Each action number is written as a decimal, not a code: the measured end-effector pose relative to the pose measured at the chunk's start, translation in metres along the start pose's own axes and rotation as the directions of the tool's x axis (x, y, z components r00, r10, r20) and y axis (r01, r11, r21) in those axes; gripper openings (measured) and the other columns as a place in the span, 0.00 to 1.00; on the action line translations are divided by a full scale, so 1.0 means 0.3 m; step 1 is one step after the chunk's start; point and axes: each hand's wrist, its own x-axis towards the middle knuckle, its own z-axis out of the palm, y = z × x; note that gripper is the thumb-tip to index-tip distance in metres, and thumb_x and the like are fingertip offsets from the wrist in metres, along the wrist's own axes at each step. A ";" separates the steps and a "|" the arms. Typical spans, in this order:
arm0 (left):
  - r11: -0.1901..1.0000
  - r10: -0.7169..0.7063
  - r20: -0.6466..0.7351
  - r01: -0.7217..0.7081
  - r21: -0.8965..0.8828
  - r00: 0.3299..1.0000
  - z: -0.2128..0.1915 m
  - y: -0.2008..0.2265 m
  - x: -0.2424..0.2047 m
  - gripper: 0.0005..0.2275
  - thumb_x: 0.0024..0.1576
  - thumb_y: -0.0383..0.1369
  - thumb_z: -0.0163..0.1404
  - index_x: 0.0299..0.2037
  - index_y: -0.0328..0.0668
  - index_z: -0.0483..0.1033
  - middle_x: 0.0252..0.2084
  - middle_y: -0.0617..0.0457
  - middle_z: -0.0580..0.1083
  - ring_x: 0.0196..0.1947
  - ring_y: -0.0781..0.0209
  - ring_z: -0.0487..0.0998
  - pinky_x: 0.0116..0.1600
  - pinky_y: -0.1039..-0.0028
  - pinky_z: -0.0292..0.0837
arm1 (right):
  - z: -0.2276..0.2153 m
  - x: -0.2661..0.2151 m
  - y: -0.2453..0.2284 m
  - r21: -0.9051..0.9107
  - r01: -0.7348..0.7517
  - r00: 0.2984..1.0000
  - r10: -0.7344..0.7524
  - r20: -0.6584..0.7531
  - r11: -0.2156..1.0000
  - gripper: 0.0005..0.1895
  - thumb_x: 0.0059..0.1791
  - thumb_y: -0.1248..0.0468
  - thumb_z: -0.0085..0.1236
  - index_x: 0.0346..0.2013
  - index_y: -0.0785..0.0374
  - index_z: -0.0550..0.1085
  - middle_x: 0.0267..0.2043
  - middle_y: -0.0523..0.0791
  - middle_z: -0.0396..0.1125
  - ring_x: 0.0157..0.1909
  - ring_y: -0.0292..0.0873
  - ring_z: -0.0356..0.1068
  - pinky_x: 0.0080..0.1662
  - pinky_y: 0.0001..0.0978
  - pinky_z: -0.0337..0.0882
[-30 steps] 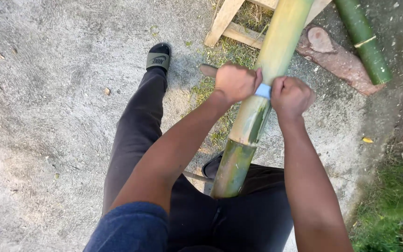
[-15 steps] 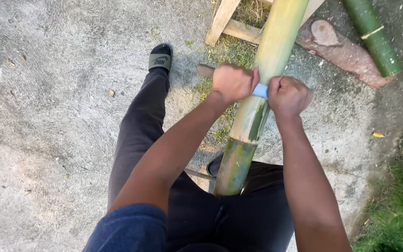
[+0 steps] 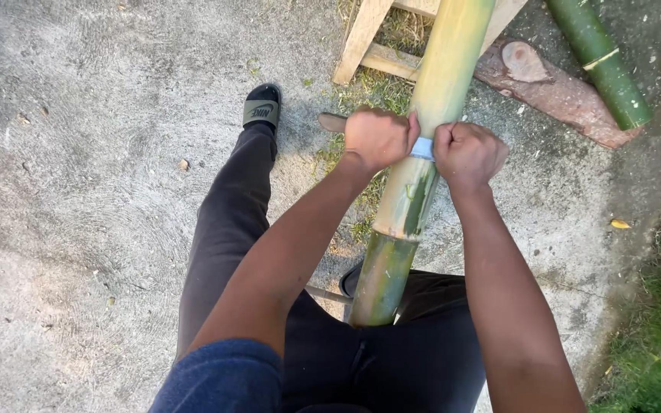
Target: The recorder uses a knife to shave and smooth the surface of a bamboo stalk.
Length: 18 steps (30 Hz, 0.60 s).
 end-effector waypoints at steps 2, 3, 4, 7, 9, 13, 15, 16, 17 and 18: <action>1.000 0.014 -0.059 -0.013 0.014 0.998 -0.005 0.006 -0.007 0.23 0.60 0.41 0.44 0.10 0.51 0.74 0.14 0.53 0.74 0.13 0.53 0.73 0.27 0.59 0.69 | 0.005 -0.005 0.000 -0.008 -0.003 1.000 0.003 -0.005 1.000 0.16 0.48 0.63 0.58 0.15 0.58 0.71 0.21 0.46 0.69 0.21 0.48 0.68 0.27 0.40 0.68; 0.999 0.024 -0.108 -0.022 0.023 0.994 -0.005 0.014 -0.023 0.23 0.60 0.41 0.44 0.10 0.51 0.74 0.14 0.53 0.74 0.13 0.53 0.73 0.28 0.60 0.69 | 0.003 -0.021 -0.003 -0.018 -0.010 1.000 0.010 0.001 1.000 0.16 0.48 0.63 0.58 0.14 0.58 0.70 0.21 0.46 0.69 0.21 0.48 0.69 0.27 0.40 0.68; 1.000 0.022 -0.102 -0.020 0.021 0.994 -0.005 0.016 -0.039 0.23 0.60 0.41 0.44 0.10 0.51 0.74 0.14 0.53 0.74 0.13 0.53 0.73 0.28 0.60 0.69 | -0.002 -0.038 -0.006 -0.017 -0.012 1.000 0.012 0.006 1.000 0.16 0.48 0.63 0.58 0.14 0.58 0.70 0.21 0.46 0.69 0.21 0.48 0.69 0.27 0.40 0.68; 1.000 0.024 -0.063 -0.025 -0.017 0.998 -0.013 0.017 -0.055 0.23 0.61 0.41 0.45 0.11 0.50 0.74 0.14 0.53 0.74 0.13 0.53 0.73 0.28 0.61 0.70 | -0.010 -0.051 -0.011 -0.034 -0.010 1.000 0.011 0.027 0.999 0.17 0.48 0.63 0.58 0.14 0.58 0.70 0.21 0.46 0.69 0.21 0.48 0.68 0.27 0.40 0.67; 0.999 0.017 -0.083 -0.020 -0.037 0.996 -0.025 0.026 -0.070 0.22 0.61 0.40 0.45 0.11 0.50 0.74 0.15 0.54 0.74 0.14 0.53 0.73 0.29 0.61 0.70 | -0.022 -0.060 -0.015 -0.035 0.005 0.999 -0.003 0.040 0.999 0.17 0.48 0.64 0.57 0.14 0.58 0.70 0.20 0.46 0.68 0.21 0.48 0.68 0.28 0.39 0.68; 0.999 0.021 -0.084 -0.025 -0.036 0.996 -0.031 0.036 -0.106 0.22 0.61 0.40 0.45 0.12 0.50 0.75 0.15 0.54 0.74 0.15 0.54 0.74 0.29 0.61 0.70 | -0.041 -0.095 -0.034 -0.033 0.010 0.999 -0.009 0.038 0.999 0.17 0.48 0.64 0.57 0.15 0.59 0.70 0.21 0.46 0.69 0.21 0.47 0.68 0.27 0.39 0.67; 1.000 0.028 -0.044 -0.028 -0.012 0.999 -0.043 0.045 -0.127 0.22 0.60 0.41 0.45 0.12 0.49 0.75 0.15 0.54 0.74 0.15 0.54 0.74 0.29 0.61 0.70 | -0.052 -0.114 -0.041 -0.035 0.017 0.999 -0.016 0.033 0.999 0.17 0.48 0.64 0.57 0.14 0.59 0.70 0.20 0.46 0.69 0.20 0.47 0.68 0.27 0.38 0.67; 0.999 0.029 -0.044 -0.030 -0.011 0.999 -0.048 0.045 -0.136 0.22 0.60 0.41 0.45 0.12 0.49 0.75 0.15 0.54 0.74 0.15 0.54 0.74 0.29 0.61 0.70 | -0.052 -0.120 -0.043 -0.035 0.016 0.999 -0.015 0.031 0.999 0.17 0.48 0.64 0.57 0.14 0.59 0.70 0.20 0.46 0.69 0.20 0.47 0.68 0.27 0.38 0.67; 0.999 0.029 -0.017 -0.029 -0.019 0.999 -0.054 0.046 -0.146 0.22 0.61 0.40 0.45 0.12 0.49 0.74 0.15 0.54 0.74 0.15 0.55 0.74 0.29 0.62 0.70 | -0.053 -0.128 -0.045 -0.031 0.015 0.999 -0.014 0.040 0.999 0.17 0.48 0.64 0.57 0.14 0.58 0.69 0.20 0.46 0.68 0.20 0.46 0.67 0.27 0.38 0.67; 0.999 0.029 0.010 -0.028 -0.027 1.000 -0.059 0.048 -0.156 0.22 0.62 0.40 0.45 0.13 0.49 0.74 0.15 0.55 0.74 0.15 0.55 0.74 0.29 0.62 0.70 | -0.054 -0.137 -0.047 -0.027 0.014 0.999 -0.013 0.049 1.000 0.18 0.48 0.65 0.57 0.13 0.58 0.69 0.19 0.45 0.68 0.19 0.46 0.67 0.26 0.38 0.67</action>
